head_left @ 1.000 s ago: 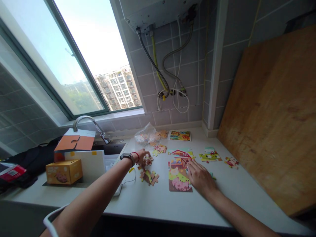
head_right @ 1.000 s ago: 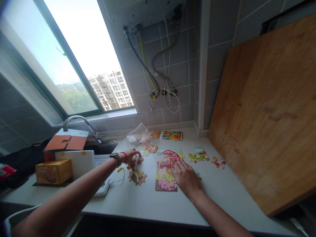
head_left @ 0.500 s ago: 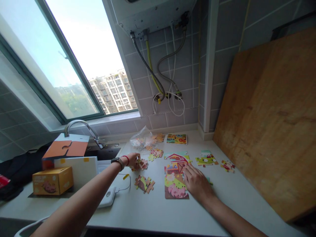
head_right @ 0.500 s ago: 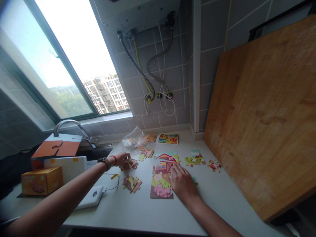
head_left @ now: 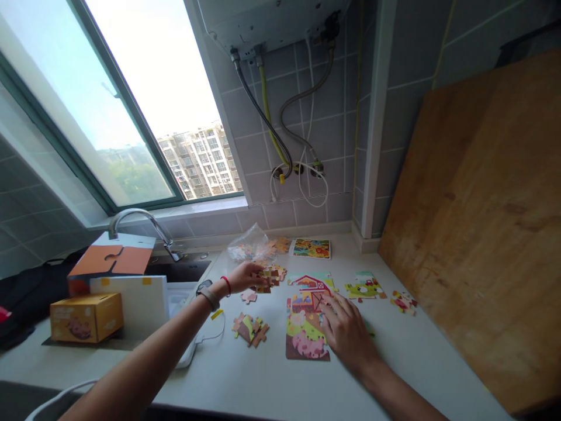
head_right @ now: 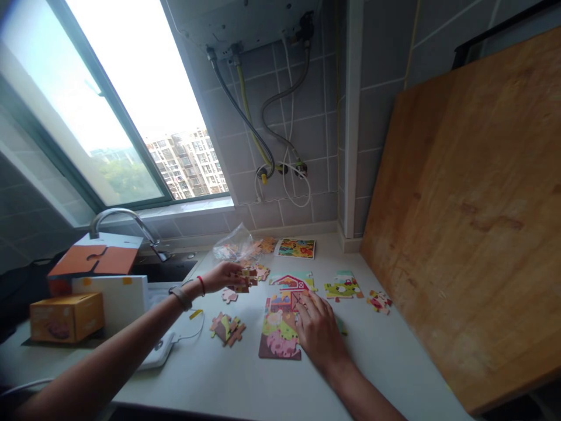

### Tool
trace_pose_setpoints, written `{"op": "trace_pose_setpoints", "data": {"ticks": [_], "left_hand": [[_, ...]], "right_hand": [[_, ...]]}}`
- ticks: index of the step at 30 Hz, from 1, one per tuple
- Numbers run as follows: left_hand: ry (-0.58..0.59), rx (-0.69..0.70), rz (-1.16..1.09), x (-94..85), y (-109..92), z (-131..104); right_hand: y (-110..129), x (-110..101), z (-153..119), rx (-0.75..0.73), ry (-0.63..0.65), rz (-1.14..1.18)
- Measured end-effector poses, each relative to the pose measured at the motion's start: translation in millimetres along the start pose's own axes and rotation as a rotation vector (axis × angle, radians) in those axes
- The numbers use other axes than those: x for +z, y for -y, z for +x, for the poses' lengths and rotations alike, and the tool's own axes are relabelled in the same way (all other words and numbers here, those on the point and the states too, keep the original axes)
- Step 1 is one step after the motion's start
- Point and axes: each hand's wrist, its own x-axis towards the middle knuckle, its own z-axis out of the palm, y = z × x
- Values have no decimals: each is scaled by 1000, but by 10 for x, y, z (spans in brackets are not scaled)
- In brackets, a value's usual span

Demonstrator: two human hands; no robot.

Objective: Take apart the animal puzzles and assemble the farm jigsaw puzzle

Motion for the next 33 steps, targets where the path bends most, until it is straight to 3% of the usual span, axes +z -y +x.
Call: {"op": "trace_pose_setpoints", "data": {"ticks": [2,6,10,13,16,24,33], "left_hand": [[77,173,-210,322,-9,79],[31,249,-362,874,-2,257],[-77,255,-500,1137,39,402],[-129,232,-580,1182,105,460],[-131,215,-643,1191,174,468],[-31,256,-714,1283,240,382],[-223,179,-807,1217,225,284]], "right_hand": [[-12,-42,1,-31,-14,74],[-7,-122,112,-70,-19,297],[39,-88,416,71,-36,524],[31,33,648,224,-9,661],[-13,149,774,286,12,731],[1,146,714,409,100,910],[44,90,622,506,150,889]]}}
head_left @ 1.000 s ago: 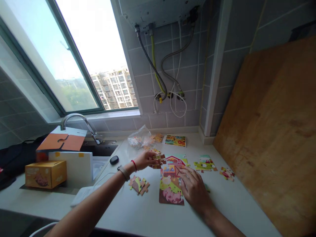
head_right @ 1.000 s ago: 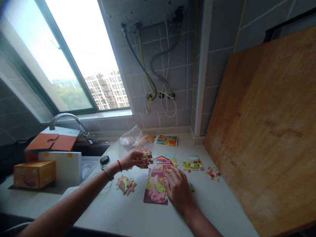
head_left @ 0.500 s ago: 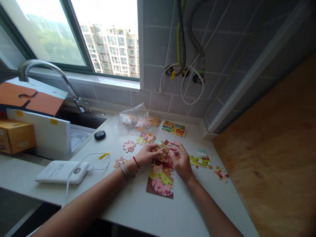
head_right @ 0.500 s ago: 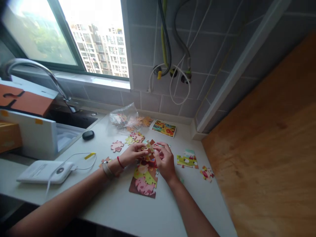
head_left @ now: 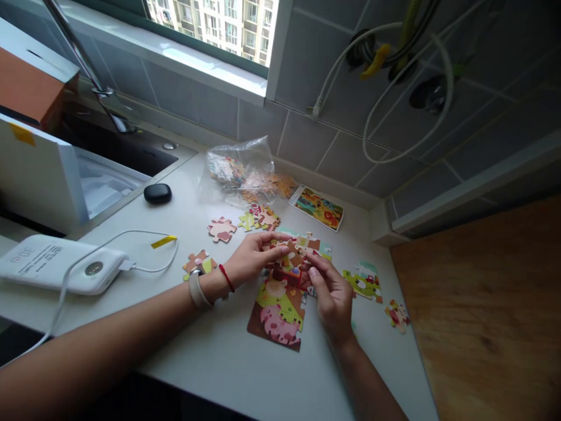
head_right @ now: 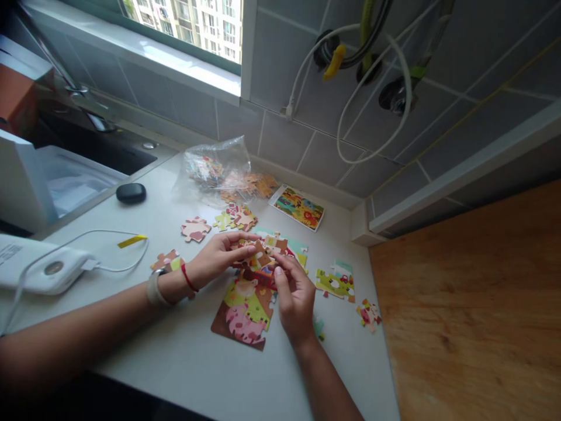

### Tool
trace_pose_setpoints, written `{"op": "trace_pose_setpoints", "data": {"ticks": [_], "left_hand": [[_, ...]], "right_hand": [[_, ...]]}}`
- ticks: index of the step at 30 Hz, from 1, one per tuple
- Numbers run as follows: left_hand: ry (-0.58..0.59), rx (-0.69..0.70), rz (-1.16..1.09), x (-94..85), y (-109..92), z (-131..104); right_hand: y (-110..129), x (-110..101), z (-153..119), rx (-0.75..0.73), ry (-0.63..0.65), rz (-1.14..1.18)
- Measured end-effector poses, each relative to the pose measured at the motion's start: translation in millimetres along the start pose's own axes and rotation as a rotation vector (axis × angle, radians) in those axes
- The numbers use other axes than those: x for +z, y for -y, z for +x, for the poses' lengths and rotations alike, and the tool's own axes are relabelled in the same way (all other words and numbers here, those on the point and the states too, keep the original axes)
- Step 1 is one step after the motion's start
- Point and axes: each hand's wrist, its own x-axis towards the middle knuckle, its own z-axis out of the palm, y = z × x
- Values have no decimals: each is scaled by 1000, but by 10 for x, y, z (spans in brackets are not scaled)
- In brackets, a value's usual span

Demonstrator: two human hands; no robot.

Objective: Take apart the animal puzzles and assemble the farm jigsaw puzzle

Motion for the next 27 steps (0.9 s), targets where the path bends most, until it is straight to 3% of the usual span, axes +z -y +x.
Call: {"op": "trace_pose_setpoints", "data": {"ticks": [8,15,27], "left_hand": [[-69,-35,-98,10,-3,-9],[-30,-54,-247,33,29,-20],[209,-93,-375,38,32,-44]], "right_hand": [[21,-14,32,60,-159,59],[-32,6,23,73,-115,73],[-96,26,32,132,-108,183]]}}
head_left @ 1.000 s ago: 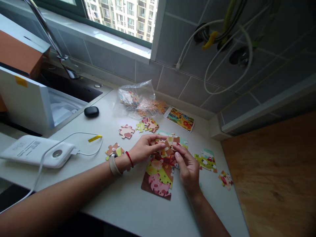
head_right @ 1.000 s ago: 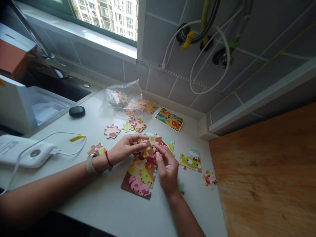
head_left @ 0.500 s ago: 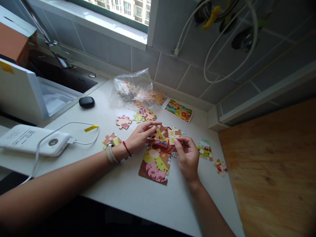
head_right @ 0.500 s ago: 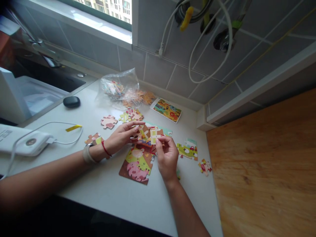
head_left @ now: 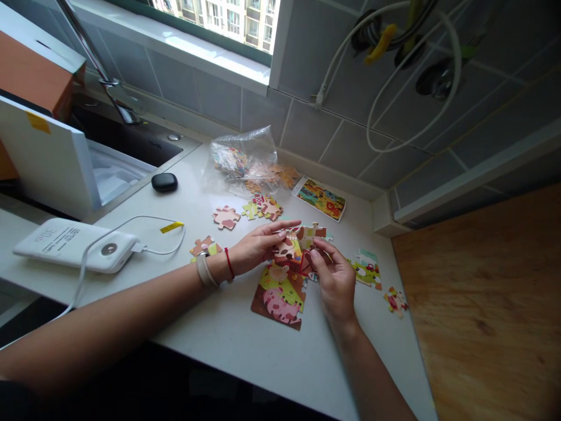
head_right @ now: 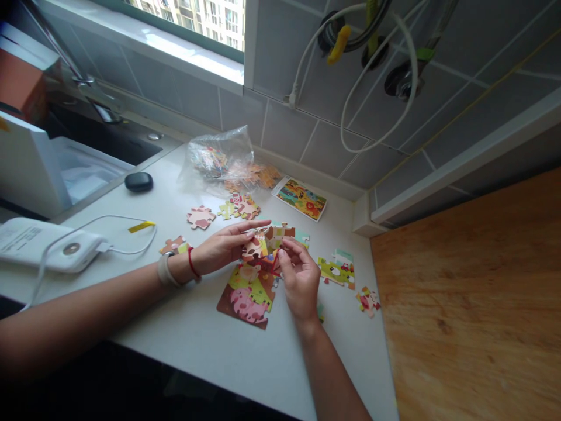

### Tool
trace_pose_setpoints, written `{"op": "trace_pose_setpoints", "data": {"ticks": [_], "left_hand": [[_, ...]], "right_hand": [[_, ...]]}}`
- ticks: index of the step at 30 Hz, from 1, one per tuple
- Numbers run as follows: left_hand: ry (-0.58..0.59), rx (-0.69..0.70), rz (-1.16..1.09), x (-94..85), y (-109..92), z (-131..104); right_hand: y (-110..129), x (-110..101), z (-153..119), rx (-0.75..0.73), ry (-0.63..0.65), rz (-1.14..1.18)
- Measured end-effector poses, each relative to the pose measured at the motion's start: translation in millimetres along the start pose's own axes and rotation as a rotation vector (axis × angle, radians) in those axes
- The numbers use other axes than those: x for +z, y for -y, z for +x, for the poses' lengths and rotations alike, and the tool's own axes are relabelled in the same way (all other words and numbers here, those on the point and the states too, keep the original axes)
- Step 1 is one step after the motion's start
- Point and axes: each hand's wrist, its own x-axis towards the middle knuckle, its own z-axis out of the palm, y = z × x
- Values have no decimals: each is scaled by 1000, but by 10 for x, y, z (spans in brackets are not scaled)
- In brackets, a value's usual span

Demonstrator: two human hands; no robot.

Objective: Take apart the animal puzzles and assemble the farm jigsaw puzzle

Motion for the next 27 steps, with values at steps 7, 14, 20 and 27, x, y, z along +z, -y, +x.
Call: {"op": "trace_pose_setpoints", "data": {"ticks": [7,14,20,27], "left_hand": [[-68,77,80,-22,-50,0],[-194,78,-46,1,-107,6],[-175,-2,-111,88,-108,-12],[-100,-2,5,40,-18,-8]], "right_hand": [[-28,-43,63,61,-205,77],[39,-21,47,81,-178,128],[10,-2,11,71,-22,31],[-29,-3,21,66,-15,12]]}}
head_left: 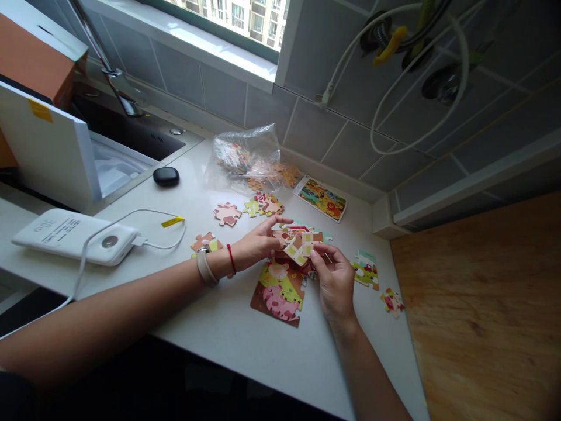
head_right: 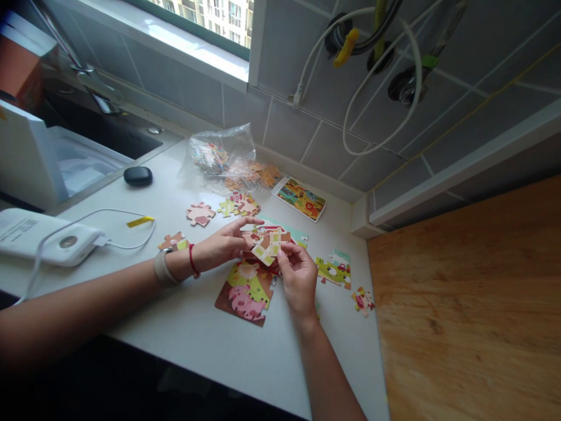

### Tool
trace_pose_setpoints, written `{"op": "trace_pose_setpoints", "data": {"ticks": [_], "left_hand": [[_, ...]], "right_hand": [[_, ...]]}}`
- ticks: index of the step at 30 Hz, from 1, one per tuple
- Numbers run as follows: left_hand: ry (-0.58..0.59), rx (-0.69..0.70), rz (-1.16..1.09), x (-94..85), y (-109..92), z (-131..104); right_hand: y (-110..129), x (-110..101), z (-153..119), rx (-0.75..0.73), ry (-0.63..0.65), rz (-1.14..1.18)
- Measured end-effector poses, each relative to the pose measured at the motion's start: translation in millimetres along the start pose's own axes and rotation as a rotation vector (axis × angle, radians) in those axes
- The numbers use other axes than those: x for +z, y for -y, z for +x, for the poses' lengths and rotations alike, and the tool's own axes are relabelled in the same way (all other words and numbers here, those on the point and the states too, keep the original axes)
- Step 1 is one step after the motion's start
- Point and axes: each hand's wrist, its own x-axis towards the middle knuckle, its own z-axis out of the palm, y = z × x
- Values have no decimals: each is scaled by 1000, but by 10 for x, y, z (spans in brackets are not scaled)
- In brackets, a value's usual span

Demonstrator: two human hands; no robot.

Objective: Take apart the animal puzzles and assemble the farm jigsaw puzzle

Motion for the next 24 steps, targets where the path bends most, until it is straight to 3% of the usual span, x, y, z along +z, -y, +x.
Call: {"op": "trace_pose_setpoints", "data": {"ticks": [8,16,19,24], "left_hand": [[111,-31,52,23,-16,-41],[299,264,378,5,68,-53],[305,312,477,-4,73,-51],[276,270,529,38,23,-84]], "right_hand": [[54,61,-38,9,139,-16],[83,63,-57,-21,201,-49],[93,64,-71,-32,215,-73],[106,70,-82,-60,221,-102]]}}
